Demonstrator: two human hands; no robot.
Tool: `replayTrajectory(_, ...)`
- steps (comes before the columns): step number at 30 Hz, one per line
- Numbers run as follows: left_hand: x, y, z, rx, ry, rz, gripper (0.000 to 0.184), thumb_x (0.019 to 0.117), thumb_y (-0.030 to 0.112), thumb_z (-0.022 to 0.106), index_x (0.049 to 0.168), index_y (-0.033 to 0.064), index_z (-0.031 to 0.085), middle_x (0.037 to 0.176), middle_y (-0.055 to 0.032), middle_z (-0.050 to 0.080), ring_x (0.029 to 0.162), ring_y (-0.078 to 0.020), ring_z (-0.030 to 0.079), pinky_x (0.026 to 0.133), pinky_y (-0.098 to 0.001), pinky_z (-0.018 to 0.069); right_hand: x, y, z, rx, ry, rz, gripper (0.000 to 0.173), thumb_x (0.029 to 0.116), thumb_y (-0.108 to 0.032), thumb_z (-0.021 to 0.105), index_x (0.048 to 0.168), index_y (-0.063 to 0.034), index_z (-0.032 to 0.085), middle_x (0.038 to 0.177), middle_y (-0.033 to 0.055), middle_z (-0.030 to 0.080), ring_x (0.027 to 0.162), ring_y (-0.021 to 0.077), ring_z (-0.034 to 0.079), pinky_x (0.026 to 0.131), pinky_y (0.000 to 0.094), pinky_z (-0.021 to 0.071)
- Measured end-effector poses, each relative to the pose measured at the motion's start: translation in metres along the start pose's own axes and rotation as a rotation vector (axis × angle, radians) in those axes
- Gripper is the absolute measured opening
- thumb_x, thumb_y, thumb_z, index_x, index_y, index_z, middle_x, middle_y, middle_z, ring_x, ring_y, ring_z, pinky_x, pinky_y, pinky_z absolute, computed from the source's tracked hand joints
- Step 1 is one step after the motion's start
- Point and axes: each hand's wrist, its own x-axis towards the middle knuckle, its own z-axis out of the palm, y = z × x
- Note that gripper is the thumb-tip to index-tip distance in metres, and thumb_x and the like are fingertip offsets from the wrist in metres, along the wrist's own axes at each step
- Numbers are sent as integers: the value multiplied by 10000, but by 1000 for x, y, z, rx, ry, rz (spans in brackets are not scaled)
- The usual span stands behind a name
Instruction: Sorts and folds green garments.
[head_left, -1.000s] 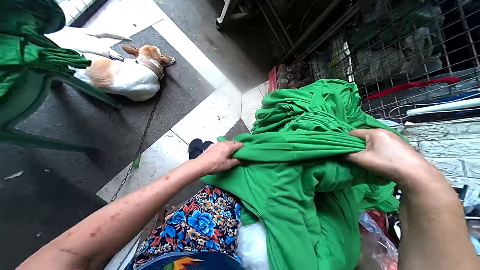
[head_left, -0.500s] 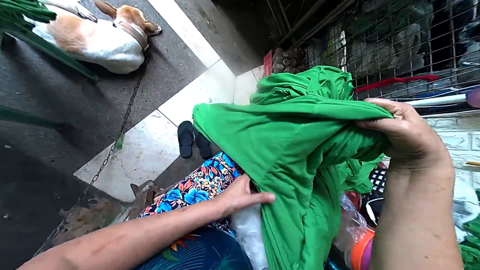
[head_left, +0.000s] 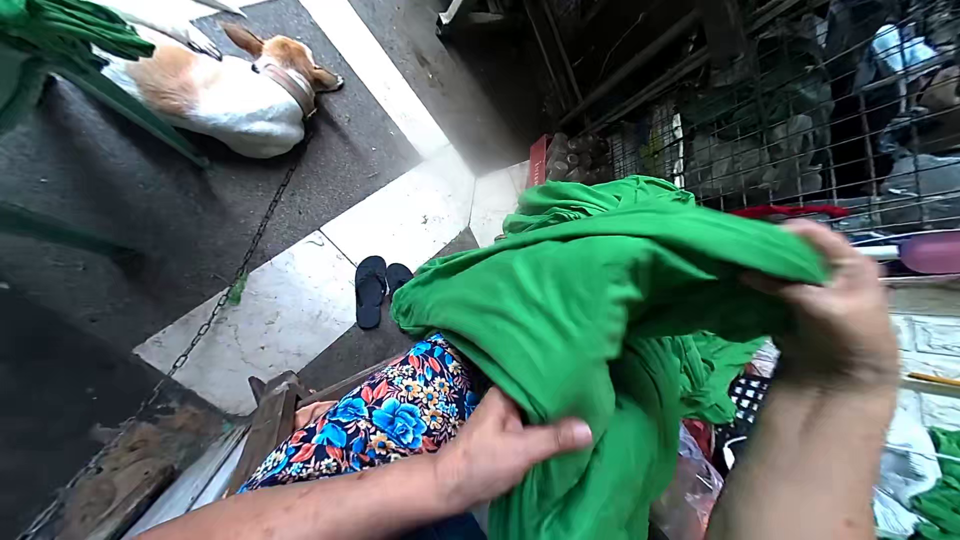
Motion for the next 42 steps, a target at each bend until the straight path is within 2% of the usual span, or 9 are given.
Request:
replayTrajectory(3,-20,-14,-6,78,43,-27,237,875,93,779,1104,77,720,1038,94,757,1023,22,684,956,-210,563,-12,28,7,258,92,-37,320,804,-484,814,1064,-373,663,967,-234,685,872,-87,642,738,144,558)
replayTrajectory(8,2,-28,-20,-106,204,-564,344,1062,329,540,1191,20,619,982,-72,749,925,-161,740,870,-368,618,8,57,78,-126,-183,551,219,814,-67,805,990,-31,680,865,55,689,792,122,656,759,377,562)
replayTrajectory(15,-26,-19,-51,618,-9,356,316,956,358,705,1082,68,703,1038,64,739,1051,86,631,965,-164,522,-8,41,27,316,18,-161,293,845,-419,796,1109,-367,680,1025,-231,688,905,-87,646,762,133,561)
replayTrajectory(19,-14,-33,-53,288,297,-320,312,1012,209,633,1243,1,605,1081,-32,719,1019,-62,686,946,-275,567,-7,68,70,-9,-75,297,292,790,-110,798,1046,-46,673,947,53,685,883,143,658,795,398,569)
replayTrajectory(22,-2,-9,-51,121,346,-471,312,1075,288,515,1216,23,598,951,-67,744,870,-149,741,818,-347,627,20,48,92,-319,-314,452,198,885,-112,793,994,15,688,893,165,683,836,257,650,790,529,510)
replayTrajectory(28,-22,-6,-45,688,-27,434,289,976,295,691,1041,14,700,998,-10,742,1022,50,649,955,-166,519,9,36,39,330,20,-269,291,867,-344,780,1138,-352,674,1070,-234,676,982,-78,632,855,146,542)
replayTrajectory(34,-11,-25,-49,100,392,-471,263,1054,217,567,1204,7,618,1009,-62,735,942,-124,721,873,-329,604,-2,68,84,-236,-201,369,218,853,-22,769,1030,19,649,917,148,664,866,235,638,794,516,510)
replayTrajectory(40,-28,17,-43,527,178,112,173,917,258,749,931,85,742,865,100,752,827,60,695,778,-173,598,-2,41,57,49,-18,-7,272,795,-292,807,1008,-245,645,942,-174,647,854,-75,620,758,162,551)
replayTrajectory(42,-30,0,-47,435,142,15,179,937,216,726,1006,51,732,922,70,758,886,34,701,836,-198,597,-7,54,49,187,64,0,332,763,-363,850,1018,-335,640,930,-228,665,828,-91,634,714,137,561)
